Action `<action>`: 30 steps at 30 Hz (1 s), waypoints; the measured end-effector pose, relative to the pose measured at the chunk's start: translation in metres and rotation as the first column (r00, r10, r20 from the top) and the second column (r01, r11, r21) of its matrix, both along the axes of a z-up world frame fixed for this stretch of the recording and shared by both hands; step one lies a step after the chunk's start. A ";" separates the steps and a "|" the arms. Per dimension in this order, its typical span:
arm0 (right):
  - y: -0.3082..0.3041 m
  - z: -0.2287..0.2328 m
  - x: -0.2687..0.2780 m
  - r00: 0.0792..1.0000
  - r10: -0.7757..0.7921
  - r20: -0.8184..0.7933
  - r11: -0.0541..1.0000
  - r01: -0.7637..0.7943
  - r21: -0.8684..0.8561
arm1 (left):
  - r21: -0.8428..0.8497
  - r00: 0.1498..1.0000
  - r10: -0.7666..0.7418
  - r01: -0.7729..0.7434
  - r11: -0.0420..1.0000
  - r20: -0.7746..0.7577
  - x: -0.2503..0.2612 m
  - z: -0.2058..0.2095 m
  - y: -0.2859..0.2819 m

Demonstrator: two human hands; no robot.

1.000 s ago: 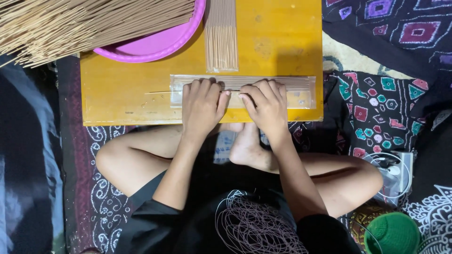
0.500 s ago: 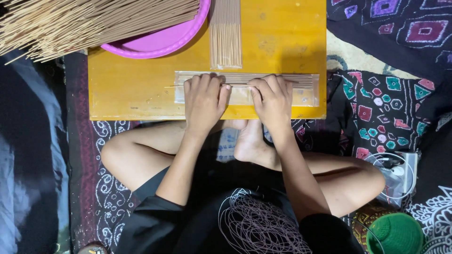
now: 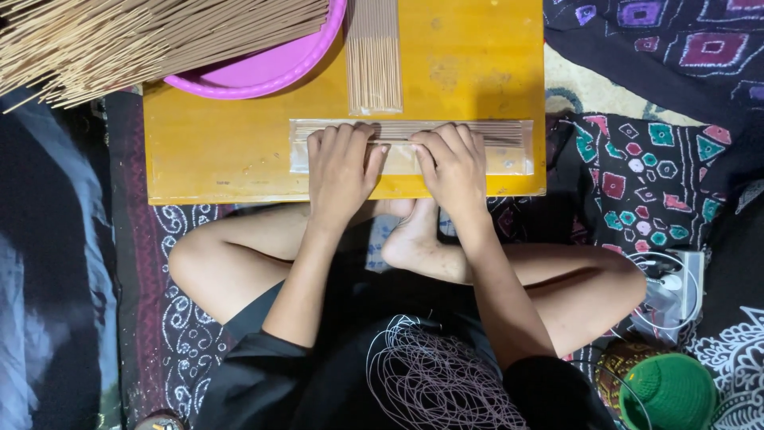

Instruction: The person is manually picking up incense sticks and placing them into a clear plastic sleeve.

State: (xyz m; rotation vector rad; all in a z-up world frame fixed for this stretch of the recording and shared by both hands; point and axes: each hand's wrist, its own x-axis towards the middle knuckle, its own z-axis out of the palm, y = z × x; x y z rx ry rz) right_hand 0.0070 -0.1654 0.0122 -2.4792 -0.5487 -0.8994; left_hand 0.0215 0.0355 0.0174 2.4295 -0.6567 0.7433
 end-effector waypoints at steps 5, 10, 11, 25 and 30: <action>0.001 -0.001 -0.001 1.000 0.004 0.002 1.000 -0.004 -0.023 | 0.031 0.998 -0.033 0.031 0.999 0.060 -0.001 0.001 0.000; -0.001 -0.002 0.000 0.999 -0.038 -0.022 0.999 0.037 -0.018 | -0.102 0.996 -0.088 0.091 0.991 0.031 -0.002 0.016 -0.001; -0.001 -0.002 -0.001 0.999 -0.026 -0.025 1.000 0.026 -0.008 | -0.088 0.995 -0.083 0.087 0.992 0.048 -0.002 0.016 -0.001; 0.000 -0.002 -0.003 0.996 -0.024 -0.091 0.999 0.027 0.028 | -0.015 0.994 -0.068 0.070 0.997 0.088 0.000 0.003 0.001; 0.000 0.002 -0.003 0.996 -0.051 -0.069 0.995 0.057 0.077 | 0.003 0.995 -0.030 0.030 1.000 0.099 -0.002 0.006 -0.001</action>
